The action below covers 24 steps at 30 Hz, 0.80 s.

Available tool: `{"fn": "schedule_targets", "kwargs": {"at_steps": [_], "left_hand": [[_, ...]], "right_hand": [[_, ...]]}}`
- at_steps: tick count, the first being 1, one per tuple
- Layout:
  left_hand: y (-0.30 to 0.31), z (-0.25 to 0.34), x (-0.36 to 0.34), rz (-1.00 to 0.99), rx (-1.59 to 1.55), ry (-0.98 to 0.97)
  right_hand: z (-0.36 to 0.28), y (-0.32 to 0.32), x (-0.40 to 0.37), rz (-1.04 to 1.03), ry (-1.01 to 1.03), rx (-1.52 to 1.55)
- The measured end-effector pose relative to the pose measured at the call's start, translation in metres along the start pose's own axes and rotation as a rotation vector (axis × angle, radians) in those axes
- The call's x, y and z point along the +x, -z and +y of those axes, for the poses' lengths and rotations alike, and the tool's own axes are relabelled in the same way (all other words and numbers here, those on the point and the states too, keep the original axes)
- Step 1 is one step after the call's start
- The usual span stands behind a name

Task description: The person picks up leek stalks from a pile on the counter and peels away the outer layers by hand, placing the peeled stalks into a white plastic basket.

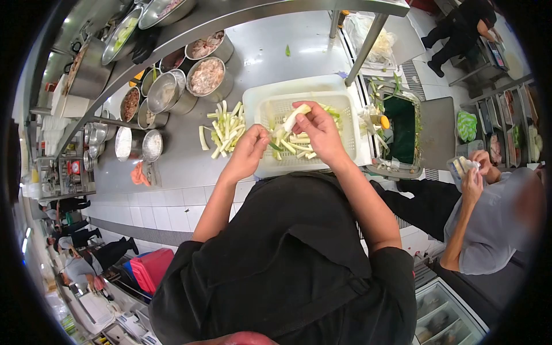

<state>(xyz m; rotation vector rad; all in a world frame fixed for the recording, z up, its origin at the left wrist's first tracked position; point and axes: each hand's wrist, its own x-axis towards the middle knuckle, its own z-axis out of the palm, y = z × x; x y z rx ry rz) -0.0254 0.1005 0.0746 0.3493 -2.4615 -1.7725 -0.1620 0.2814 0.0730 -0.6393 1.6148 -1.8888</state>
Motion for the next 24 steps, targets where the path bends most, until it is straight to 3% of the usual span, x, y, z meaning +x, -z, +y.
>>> {"fn": "schedule_targets", "kwargs": {"at_steps": [2, 5, 8, 10, 12, 17, 24], "left_hand": [[0.004, -0.001, -0.001, -0.006, -0.054, 0.029], [0.009, -0.004, 0.001, -0.017, 0.002, 0.026], [0.004, -0.001, 0.003, -0.047, 0.118, 0.025], [-0.012, 0.018, 0.009, 0.061, -0.037, -0.113], [-0.020, 0.038, 0.015, 0.051, -0.023, -0.122], [-0.036, 0.054, 0.025, 0.176, 0.138, -0.252], [-0.040, 0.052, 0.020, 0.149, 0.132, -0.238]], "right_hand": [[0.002, 0.004, 0.001, 0.163, 0.031, 0.166], [0.005, 0.020, 0.004, 0.242, 0.072, 0.234], [-0.003, 0.021, -0.001, 0.194, 0.112, 0.103], [-0.003, 0.015, -0.004, 0.142, 0.139, 0.047], [-0.001, 0.006, -0.008, 0.038, 0.096, 0.043], [-0.003, -0.004, -0.012, 0.063, 0.062, -0.003], [0.000, -0.007, -0.014, 0.141, 0.050, -0.028]]}}
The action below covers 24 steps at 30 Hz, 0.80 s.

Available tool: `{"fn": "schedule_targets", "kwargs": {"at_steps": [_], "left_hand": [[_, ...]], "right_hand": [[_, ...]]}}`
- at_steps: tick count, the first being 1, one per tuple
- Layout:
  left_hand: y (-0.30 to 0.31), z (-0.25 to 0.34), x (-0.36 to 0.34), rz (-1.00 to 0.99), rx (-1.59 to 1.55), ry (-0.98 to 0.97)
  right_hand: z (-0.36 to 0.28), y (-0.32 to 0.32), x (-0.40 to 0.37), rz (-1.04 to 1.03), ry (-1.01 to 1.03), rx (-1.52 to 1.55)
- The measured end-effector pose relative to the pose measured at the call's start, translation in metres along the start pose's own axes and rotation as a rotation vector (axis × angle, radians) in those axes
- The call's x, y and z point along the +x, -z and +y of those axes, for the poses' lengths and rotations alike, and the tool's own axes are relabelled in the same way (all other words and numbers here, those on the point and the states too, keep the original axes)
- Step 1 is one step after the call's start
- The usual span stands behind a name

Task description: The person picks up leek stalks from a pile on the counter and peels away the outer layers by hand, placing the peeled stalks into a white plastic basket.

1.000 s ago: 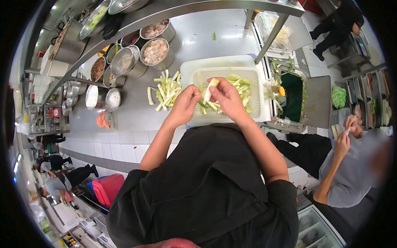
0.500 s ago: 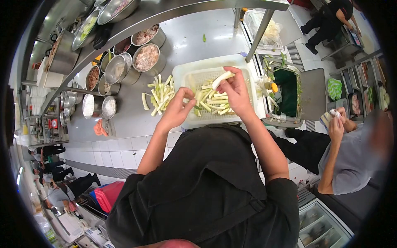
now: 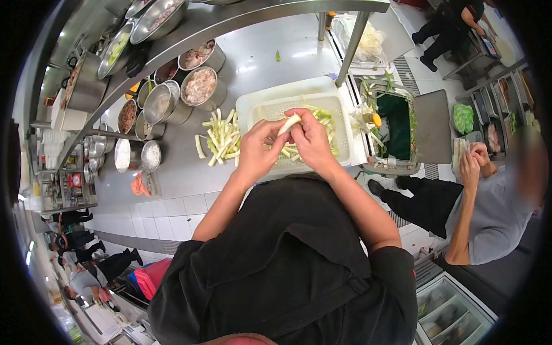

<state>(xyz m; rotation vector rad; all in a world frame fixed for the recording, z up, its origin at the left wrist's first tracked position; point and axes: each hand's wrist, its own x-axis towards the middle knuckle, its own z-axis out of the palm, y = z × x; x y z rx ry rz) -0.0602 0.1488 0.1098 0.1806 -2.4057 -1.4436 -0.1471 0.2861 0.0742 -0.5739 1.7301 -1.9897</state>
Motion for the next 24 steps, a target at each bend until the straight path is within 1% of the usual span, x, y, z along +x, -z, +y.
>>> {"fn": "schedule_targets", "kwargs": {"at_steps": [1, 2, 3, 5, 6, 7, 8, 9, 11, 12, 13, 14, 15, 17, 18, 19, 20, 21, 22, 23, 24], "left_hand": [[-0.002, -0.004, 0.000, -0.021, -0.097, 0.076], [-0.004, -0.009, 0.001, -0.043, -0.195, 0.153], [-0.005, -0.019, 0.002, -0.045, -0.195, 0.151], [-0.005, -0.039, 0.003, -0.142, -0.285, 0.248], [-0.007, -0.040, 0.003, -0.153, -0.292, 0.241], [-0.010, -0.040, 0.002, -0.118, -0.085, 0.089], [-0.016, -0.039, 0.000, -0.080, 0.117, -0.065], [-0.024, -0.042, -0.003, -0.091, 0.104, -0.072], [-0.037, -0.047, -0.009, -0.002, -0.251, 0.025], [-0.036, -0.046, -0.007, -0.005, -0.544, 0.160], [-0.033, -0.047, -0.005, -0.017, -0.554, 0.157], [-0.027, -0.050, -0.003, 0.067, -0.595, 0.239], [-0.018, -0.054, -0.002, 0.153, -0.631, 0.321], [0.010, -0.089, -0.011, 0.212, -0.403, 0.358], [0.027, -0.108, -0.016, 0.219, -0.394, 0.362], [0.044, -0.127, -0.021, 0.269, -0.036, 0.343], [0.060, -0.145, -0.029, 0.311, 0.326, 0.320], [0.069, -0.162, -0.038, 0.315, 0.338, 0.328], [0.075, -0.179, -0.044, 0.363, 0.428, 0.361], [0.078, -0.202, -0.049, 0.412, 0.511, 0.392], [0.082, -0.239, -0.058, 0.278, 0.658, 0.334]], "right_hand": [[-0.003, -0.002, 0.000, 0.025, -0.047, 0.043], [-0.005, -0.002, 0.000, 0.026, -0.046, 0.043], [-0.007, -0.002, 0.000, 0.037, -0.076, 0.041], [-0.005, -0.002, -0.001, 0.056, -0.108, 0.036], [0.003, -0.002, -0.001, 0.078, -0.117, 0.025], [0.013, -0.003, -0.002, 0.106, -0.127, 0.012], [0.034, -0.006, -0.001, 0.129, -0.069, 0.051], [0.033, -0.011, -0.001, 0.145, -0.069, 0.041], [0.032, -0.018, -0.003, 0.098, 0.061, 0.052], [0.025, -0.013, -0.003, 0.111, 0.063, 0.044], [0.013, -0.008, -0.005, 0.068, -0.024, -0.143], [0.004, -0.004, -0.006, 0.021, -0.115, -0.326], [0.000, 0.005, -0.006, 0.028, -0.117, -0.330], [-0.005, 0.039, -0.002, 0.241, 0.204, -0.712], [-0.010, 0.062, 0.000, 0.241, 0.168, -0.852], [-0.021, 0.083, 0.000, 0.234, 0.212, -1.187], [-0.017, 0.102, -0.002, 0.253, 0.191, -1.347], [-0.012, 0.114, -0.004, 0.275, 0.164, -1.508], [-0.008, 0.116, -0.003, 0.273, 0.167, -1.500], [-0.003, 0.119, 0.000, 0.211, 0.110, -1.399], [0.003, 0.121, 0.002, 0.148, 0.049, -1.299]]}}
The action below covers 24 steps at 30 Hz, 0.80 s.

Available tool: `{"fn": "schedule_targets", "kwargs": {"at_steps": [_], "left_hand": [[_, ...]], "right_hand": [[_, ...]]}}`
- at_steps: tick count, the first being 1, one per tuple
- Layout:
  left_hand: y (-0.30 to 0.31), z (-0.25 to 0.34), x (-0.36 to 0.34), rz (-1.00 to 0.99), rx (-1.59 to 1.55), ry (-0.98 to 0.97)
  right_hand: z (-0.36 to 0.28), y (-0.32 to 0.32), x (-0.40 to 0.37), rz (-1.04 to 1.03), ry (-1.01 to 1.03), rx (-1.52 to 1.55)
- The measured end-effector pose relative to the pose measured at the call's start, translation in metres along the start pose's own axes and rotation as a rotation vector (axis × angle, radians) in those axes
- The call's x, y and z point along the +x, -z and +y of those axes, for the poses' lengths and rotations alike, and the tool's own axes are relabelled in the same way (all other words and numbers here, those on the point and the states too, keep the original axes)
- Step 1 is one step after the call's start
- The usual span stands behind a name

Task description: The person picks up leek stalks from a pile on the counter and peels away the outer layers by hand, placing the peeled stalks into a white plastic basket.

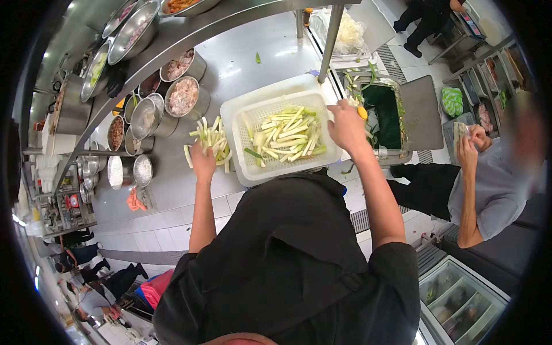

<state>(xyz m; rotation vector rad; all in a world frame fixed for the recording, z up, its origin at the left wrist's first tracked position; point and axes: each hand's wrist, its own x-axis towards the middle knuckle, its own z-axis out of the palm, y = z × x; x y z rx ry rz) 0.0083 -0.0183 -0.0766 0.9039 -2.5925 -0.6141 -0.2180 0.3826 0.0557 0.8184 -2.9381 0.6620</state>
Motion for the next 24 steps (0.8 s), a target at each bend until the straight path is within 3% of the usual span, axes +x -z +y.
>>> {"fn": "schedule_targets", "kwargs": {"at_steps": [4, 6, 9, 11, 13, 17, 20, 22, 23, 24], "left_hand": [[-0.023, -0.010, -0.004, -0.114, 0.198, 0.040], [-0.014, 0.001, -0.003, -0.195, 0.148, 0.070], [0.005, 0.028, -0.006, -0.118, 0.130, 0.018], [0.014, 0.038, -0.005, -0.064, 0.046, -0.052], [0.024, 0.053, -0.009, -0.013, -0.043, -0.118], [0.028, 0.099, -0.013, 0.002, -0.255, -0.253], [0.026, 0.136, -0.014, -0.099, -0.393, -0.312], [0.020, 0.163, -0.017, -0.251, -0.603, -0.251], [0.013, 0.174, -0.019, -0.255, -0.603, -0.253], [0.008, 0.183, -0.020, -0.408, -0.855, -0.142]], "right_hand": [[-0.015, -0.068, 0.028, -0.155, 0.199, 0.233], [-0.025, -0.105, 0.038, -0.156, 0.202, 0.190], [-0.030, -0.142, 0.037, -0.089, 0.191, 0.096], [-0.032, -0.143, 0.039, -0.019, 0.175, 0.046], [-0.030, -0.135, 0.039, -0.408, 0.143, -0.201], [-0.014, -0.125, 0.018, -0.182, 0.344, -0.236], [-0.028, -0.109, 0.016, -0.100, 0.370, -0.143], [-0.062, -0.071, 0.013, -0.251, 0.219, 0.245], [-0.074, -0.064, 0.010, -0.250, 0.215, 0.246], [-0.086, -0.058, 0.006, -0.265, 0.255, 0.429]]}}
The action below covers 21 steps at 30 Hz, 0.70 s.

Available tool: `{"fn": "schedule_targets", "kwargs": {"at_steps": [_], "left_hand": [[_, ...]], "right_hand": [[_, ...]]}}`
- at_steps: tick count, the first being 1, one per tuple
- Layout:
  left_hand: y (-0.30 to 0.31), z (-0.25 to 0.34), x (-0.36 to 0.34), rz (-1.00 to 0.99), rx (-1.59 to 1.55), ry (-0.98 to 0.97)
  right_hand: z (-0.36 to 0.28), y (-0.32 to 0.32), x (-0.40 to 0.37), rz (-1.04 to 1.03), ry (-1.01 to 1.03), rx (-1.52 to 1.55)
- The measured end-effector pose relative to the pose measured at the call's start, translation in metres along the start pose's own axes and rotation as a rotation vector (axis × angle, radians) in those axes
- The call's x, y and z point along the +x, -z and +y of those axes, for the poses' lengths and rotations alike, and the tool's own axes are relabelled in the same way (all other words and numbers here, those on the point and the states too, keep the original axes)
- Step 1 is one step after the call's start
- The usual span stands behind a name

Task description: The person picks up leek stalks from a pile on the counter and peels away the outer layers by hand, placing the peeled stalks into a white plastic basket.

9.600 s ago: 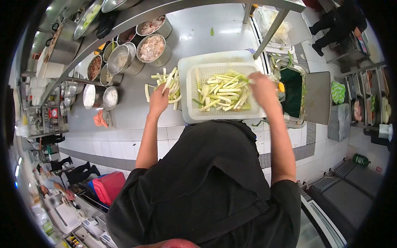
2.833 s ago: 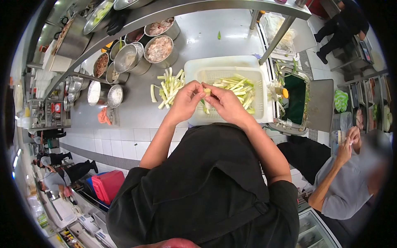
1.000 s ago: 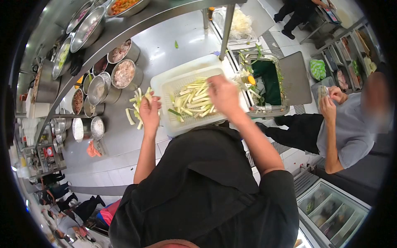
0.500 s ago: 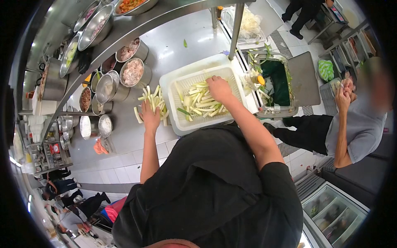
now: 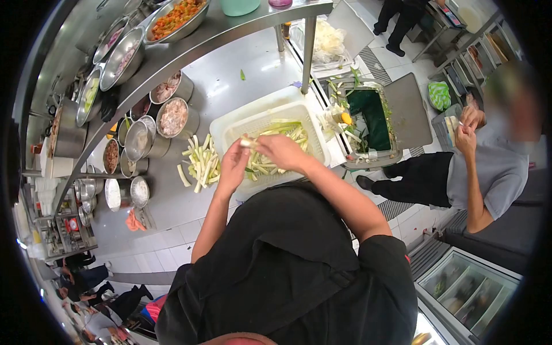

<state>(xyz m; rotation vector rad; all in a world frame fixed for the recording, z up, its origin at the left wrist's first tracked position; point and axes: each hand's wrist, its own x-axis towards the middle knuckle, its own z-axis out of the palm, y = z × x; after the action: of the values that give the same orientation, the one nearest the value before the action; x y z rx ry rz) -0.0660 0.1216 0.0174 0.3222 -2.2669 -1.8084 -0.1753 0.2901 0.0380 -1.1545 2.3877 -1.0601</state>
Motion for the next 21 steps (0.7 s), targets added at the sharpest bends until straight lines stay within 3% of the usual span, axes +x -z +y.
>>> {"fn": "schedule_targets", "kwargs": {"at_steps": [2, 4, 7, 8, 10, 12, 14, 17, 21], "left_hand": [[-0.008, 0.008, 0.007, -0.133, -0.398, 0.106], [-0.014, 0.022, 0.009, -0.102, -0.463, 0.131], [-0.020, 0.026, 0.010, 0.004, -0.525, 0.147], [-0.022, 0.027, 0.010, 0.081, -0.524, 0.134], [-0.009, 0.005, 0.013, 0.136, -0.619, 0.080], [-0.001, -0.003, 0.019, 0.178, -0.732, 0.026], [-0.007, 0.006, 0.021, 0.050, -0.439, 0.141], [-0.046, 0.035, 0.013, 0.028, -0.313, 0.050], [-0.028, 0.037, 0.014, 0.139, -0.402, 0.080]], "right_hand": [[-0.018, 0.006, -0.001, 0.003, 0.066, 0.175], [-0.027, 0.012, -0.006, 0.026, -0.157, 0.382], [-0.020, 0.011, -0.011, 0.081, -0.281, 0.517], [-0.012, 0.009, -0.014, 0.092, -0.288, 0.515], [0.005, 0.010, -0.021, 0.175, -0.111, 0.011], [0.005, 0.018, -0.026, 0.183, -0.166, 0.029], [0.000, 0.019, -0.029, 0.184, -0.182, 0.061], [-0.023, 0.020, -0.024, 0.126, -0.104, 0.068], [-0.028, 0.023, -0.025, 0.024, -0.077, 0.068]]}}
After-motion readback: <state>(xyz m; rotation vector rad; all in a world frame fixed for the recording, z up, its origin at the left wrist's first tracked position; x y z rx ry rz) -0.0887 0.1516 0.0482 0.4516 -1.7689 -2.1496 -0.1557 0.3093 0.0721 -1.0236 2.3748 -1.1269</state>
